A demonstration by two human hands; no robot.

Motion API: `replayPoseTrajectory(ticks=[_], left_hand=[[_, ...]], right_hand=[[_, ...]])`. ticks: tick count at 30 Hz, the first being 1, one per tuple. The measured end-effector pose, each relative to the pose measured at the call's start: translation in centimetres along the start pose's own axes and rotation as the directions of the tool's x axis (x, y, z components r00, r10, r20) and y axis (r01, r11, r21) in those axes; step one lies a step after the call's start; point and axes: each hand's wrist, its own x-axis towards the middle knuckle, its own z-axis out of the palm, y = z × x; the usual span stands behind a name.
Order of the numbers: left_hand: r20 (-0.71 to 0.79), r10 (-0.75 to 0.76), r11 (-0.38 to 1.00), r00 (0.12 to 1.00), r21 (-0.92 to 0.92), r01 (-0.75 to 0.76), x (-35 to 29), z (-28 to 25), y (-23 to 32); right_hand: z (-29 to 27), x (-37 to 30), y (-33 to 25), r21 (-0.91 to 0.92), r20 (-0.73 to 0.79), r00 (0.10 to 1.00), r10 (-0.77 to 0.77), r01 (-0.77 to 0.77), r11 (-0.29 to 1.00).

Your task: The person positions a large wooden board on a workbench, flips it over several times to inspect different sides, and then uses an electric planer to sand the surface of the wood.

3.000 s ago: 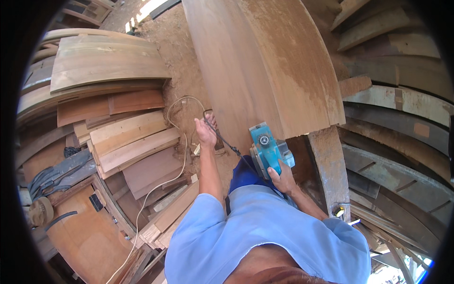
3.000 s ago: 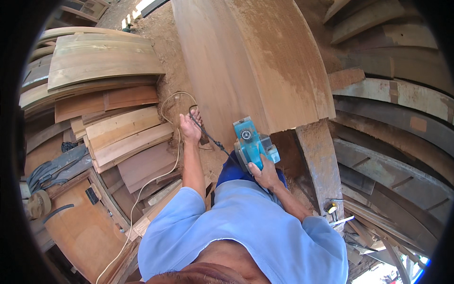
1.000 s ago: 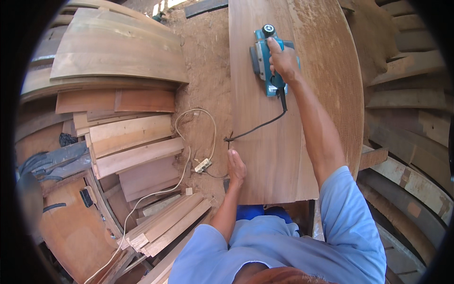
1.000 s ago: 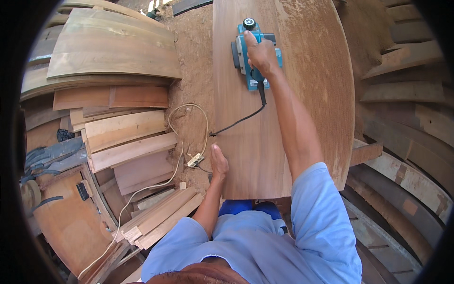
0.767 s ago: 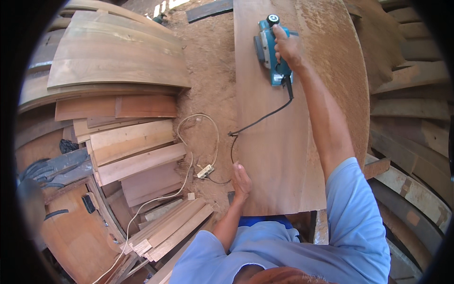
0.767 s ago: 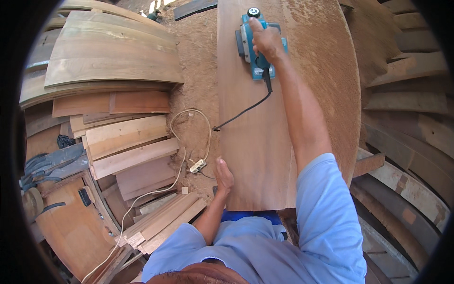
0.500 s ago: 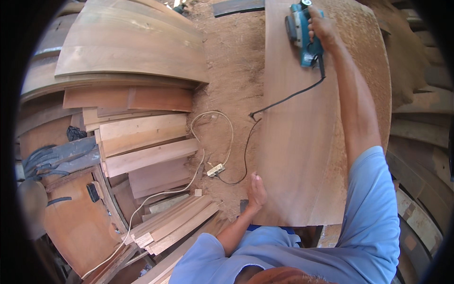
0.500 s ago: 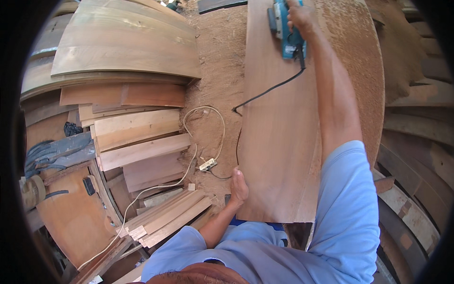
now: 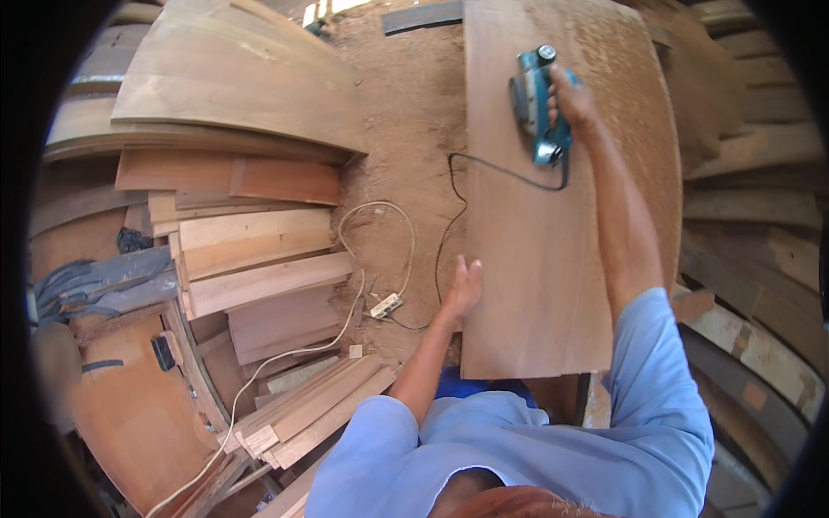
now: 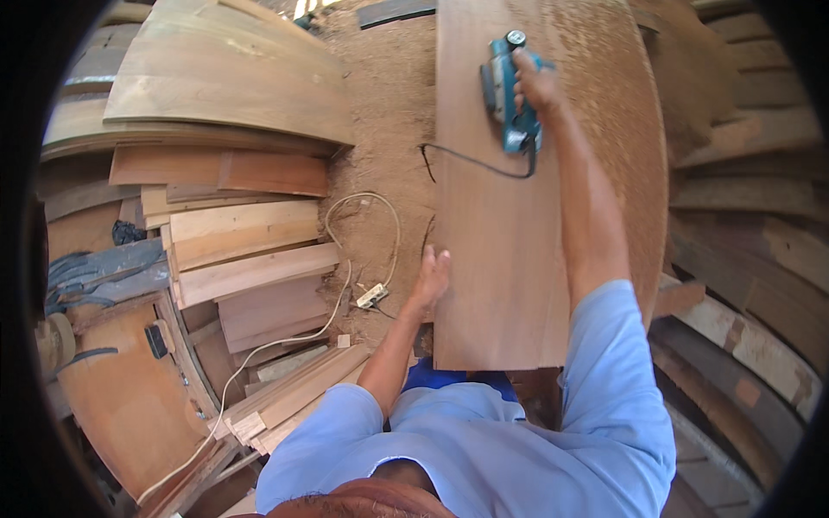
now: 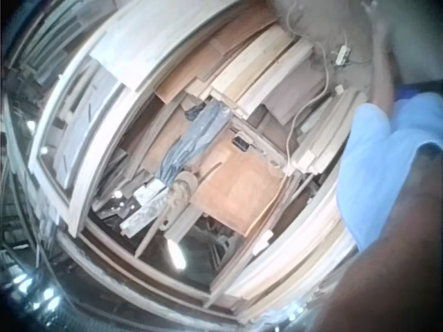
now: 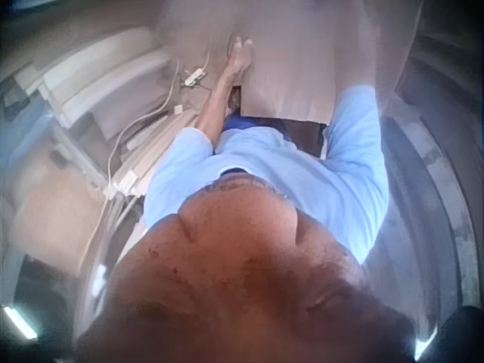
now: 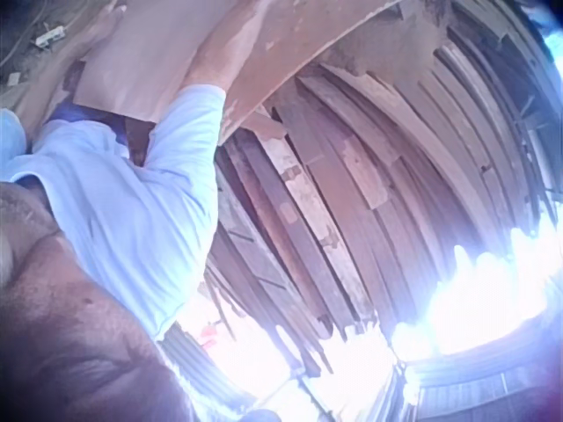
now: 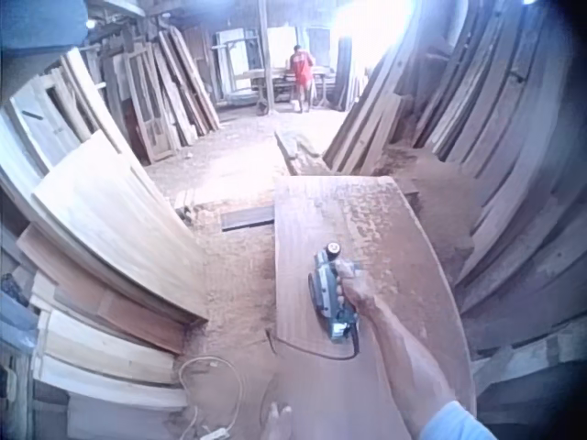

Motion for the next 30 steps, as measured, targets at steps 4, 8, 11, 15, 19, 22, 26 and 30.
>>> replayPoseTrajectory(ticks=[4, 8, 11, 15, 19, 22, 26, 30], left_hand=[[0.007, 0.095, 0.995, 0.995, -0.037, -0.095, -0.4, -0.1, 0.0], [0.12, 0.205, 0.965, 0.972, -0.193, -0.179, 0.7, 0.1, -5.5], [0.028, 0.201, 0.979, 0.979, 0.034, -0.202, -1.9, 0.5, -5.4], [0.07, 0.196, 0.973, 0.978, 0.114, -0.203, -5.8, 0.7, -5.0], [-0.204, 0.485, 0.86, 0.851, 0.291, -0.42, -6.5, 0.6, -12.2], [-0.192, 0.511, 0.769, 0.838, 0.538, -0.346, -12.6, 1.8, -9.9], [-0.342, 0.492, 0.777, 0.8, 0.588, -0.226, -15.1, 1.4, -12.9], [-0.432, 0.38, 0.857, 0.818, 0.497, -0.136, -15.4, 1.5, -11.9]], right_hand=[[-1.6, -10.1, 4.4, 0.05, -0.032, 0.995, 0.091, -0.09, 0.995], [-3.2, -21.4, 8.1, 0.013, 0.022, 0.998, 0.056, -0.057, 0.998], [-4.8, -29.7, 12.1, -0.037, 0.035, 0.993, 0.112, -0.111, 0.993], [-6.1, -41.1, 17.4, -0.048, 0.042, 0.979, 0.197, -0.195, 0.98], [-6.2, -52.0, 22.3, -0.208, 0.08, 0.985, 0.152, -0.133, 0.969], [-7.6, -59.1, 25.2, -0.272, 0.017, 1.0, 0.011, -0.006, 0.962], [-7.5, -61.4, 24.4, -0.245, 0.012, 0.996, 0.085, -0.08, 0.966], [-7.3, -58.1, 25.5, -0.292, -0.022, 1.0, 0.02, -0.026, 0.956]])
